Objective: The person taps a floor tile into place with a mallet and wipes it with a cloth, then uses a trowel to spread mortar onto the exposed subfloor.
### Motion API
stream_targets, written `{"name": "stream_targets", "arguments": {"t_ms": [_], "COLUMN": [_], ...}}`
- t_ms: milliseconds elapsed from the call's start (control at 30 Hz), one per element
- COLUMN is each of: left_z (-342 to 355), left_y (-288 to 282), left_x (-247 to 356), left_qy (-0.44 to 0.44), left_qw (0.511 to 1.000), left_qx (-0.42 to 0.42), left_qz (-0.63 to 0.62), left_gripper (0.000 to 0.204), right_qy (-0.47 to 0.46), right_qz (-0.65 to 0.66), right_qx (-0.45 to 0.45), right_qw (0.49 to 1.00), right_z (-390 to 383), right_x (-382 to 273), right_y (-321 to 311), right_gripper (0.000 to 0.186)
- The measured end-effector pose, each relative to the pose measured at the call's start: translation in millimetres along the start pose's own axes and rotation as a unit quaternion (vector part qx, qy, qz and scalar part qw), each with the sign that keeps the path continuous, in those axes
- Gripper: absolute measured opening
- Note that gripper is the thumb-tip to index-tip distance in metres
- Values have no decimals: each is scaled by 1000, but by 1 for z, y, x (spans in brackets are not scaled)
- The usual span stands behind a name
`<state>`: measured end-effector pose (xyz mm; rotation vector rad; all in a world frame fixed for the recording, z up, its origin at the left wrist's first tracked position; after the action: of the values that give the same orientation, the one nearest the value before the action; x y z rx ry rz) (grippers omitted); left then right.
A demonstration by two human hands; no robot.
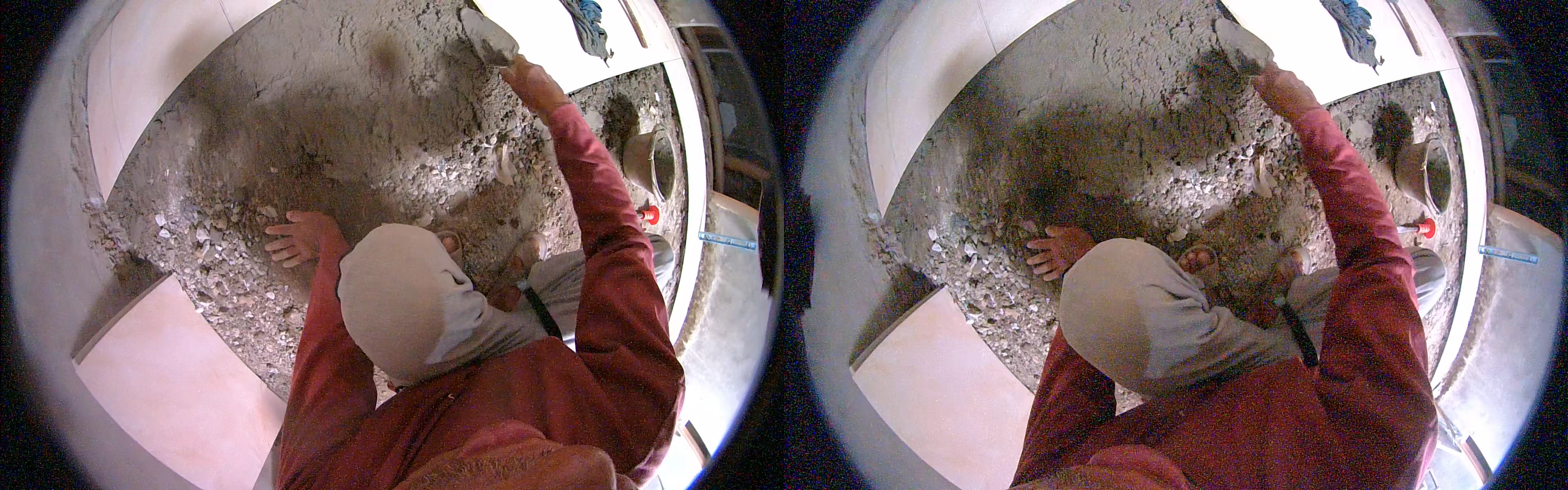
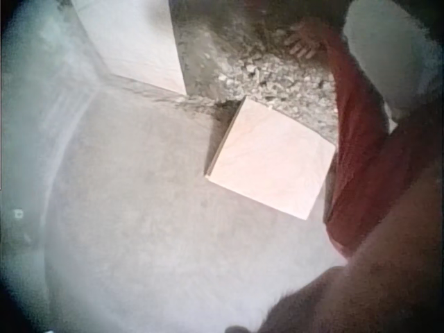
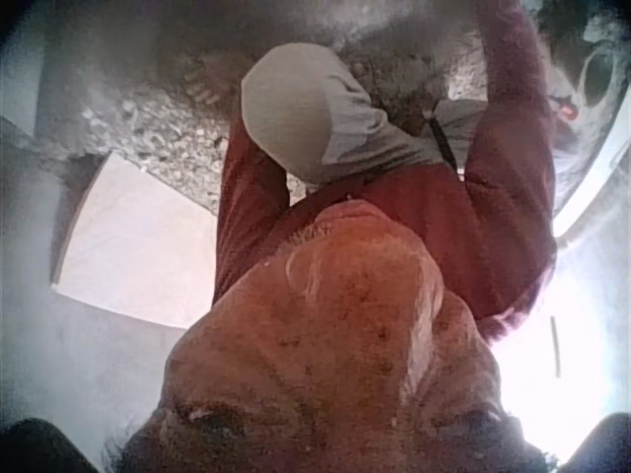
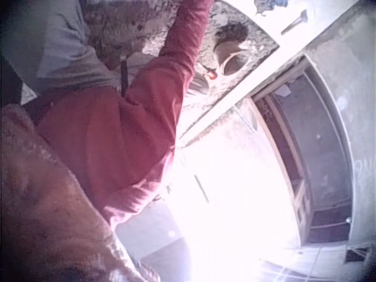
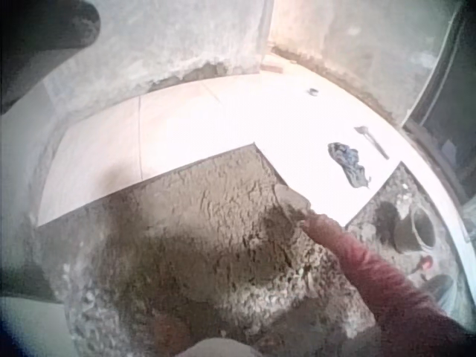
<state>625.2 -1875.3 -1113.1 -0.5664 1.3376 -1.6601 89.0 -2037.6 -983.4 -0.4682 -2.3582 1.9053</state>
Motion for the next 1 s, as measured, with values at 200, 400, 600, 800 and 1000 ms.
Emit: {"name": "stream_targets", "arguments": {"t_ms": [200, 400, 600, 800, 1000], "left_z": [6, -3, 3, -1, 1], "left_y": [4, 1, -2, -7, -1], "left_x": [-8, -1, -3, 2, -3], "left_qy": [1, 22, 32, 29, 29], "left_qw": [1000, 999, 999, 999, 1000], "left_qx": [18, 36, 15, -12, 4], "left_qz": [9, 13, 19, -20, 9], "left_gripper": [65, 65, 64, 64, 64], "right_qy": [134, 240, 6, 86, 159], "right_qz": [537, 777, 753, 723, 754], "right_qx": [-149, -88, -293, -382, -255], "right_qw": [820, 576, 589, 570, 585], "right_z": [-82, -33, 0, 45, 26], "right_x": [-24, -106, -218, -251, -109], "right_y": [11, 62, 22, 76, 58], "right_gripper": [40, 35, 33, 32, 29]}}
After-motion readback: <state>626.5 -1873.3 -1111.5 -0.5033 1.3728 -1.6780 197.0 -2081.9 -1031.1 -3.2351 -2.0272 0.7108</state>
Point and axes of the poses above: each hand's wrist, its own z-axis towards the middle knuckle, its own y-axis out of the palm, x = y × z, the point moved 7 cm from there along z, towards the middle knuckle, and after that the axes turned 8 degrees about y, right-handed, at the moved point
